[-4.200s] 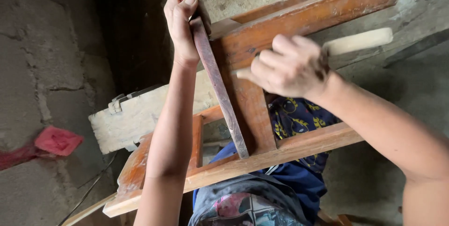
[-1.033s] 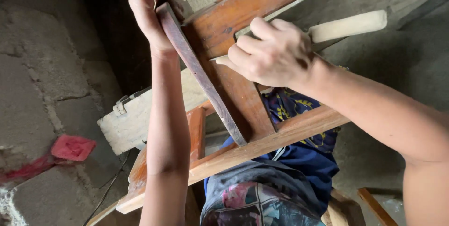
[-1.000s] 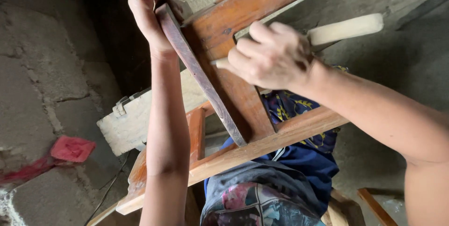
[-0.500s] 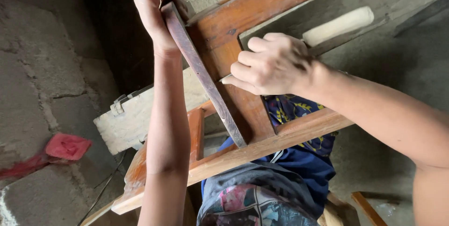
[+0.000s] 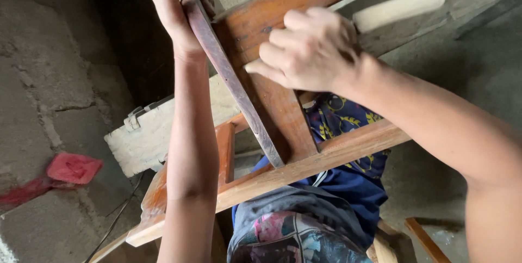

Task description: The person carves a wooden frame using a knife, holding the frame between their legs. They scrape and shape the wood, then use a sanding block to smooth the surface.

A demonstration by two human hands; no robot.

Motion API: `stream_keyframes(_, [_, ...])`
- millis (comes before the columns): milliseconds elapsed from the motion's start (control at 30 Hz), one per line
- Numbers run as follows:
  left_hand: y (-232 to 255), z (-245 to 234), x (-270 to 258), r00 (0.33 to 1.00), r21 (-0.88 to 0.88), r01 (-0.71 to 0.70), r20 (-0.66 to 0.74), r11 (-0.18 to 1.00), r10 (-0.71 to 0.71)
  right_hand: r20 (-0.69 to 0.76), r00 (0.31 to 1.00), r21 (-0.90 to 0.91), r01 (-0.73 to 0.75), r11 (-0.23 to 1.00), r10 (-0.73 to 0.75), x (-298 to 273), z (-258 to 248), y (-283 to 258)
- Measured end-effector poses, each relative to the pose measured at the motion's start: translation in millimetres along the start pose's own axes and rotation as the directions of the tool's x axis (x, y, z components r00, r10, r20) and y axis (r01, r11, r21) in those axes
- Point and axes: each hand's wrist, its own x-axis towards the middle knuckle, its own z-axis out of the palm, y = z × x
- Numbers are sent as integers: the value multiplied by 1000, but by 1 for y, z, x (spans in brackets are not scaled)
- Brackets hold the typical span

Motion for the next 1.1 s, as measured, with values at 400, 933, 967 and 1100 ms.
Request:
stream_keyframes(400, [-1,-6,0,999,87,-26,-26,996,28,10,999,-153,-39,987,41,5,-8,9])
stream_keyframes(933, [1,-5,6,994,30,-93,51,995,92,-6,999,76,54,996,-53,-11,-2,-7])
stream_keyframes(967, [2,-5,6,994,20,-96,49,995,95,0,998,70,58,996,-59,-11,-4,-9])
stream_keyframes(1100, [-10,-11,18,990,-64,-83,107,994,89,-85,987,119,-124,985,134,-1,-20,-10])
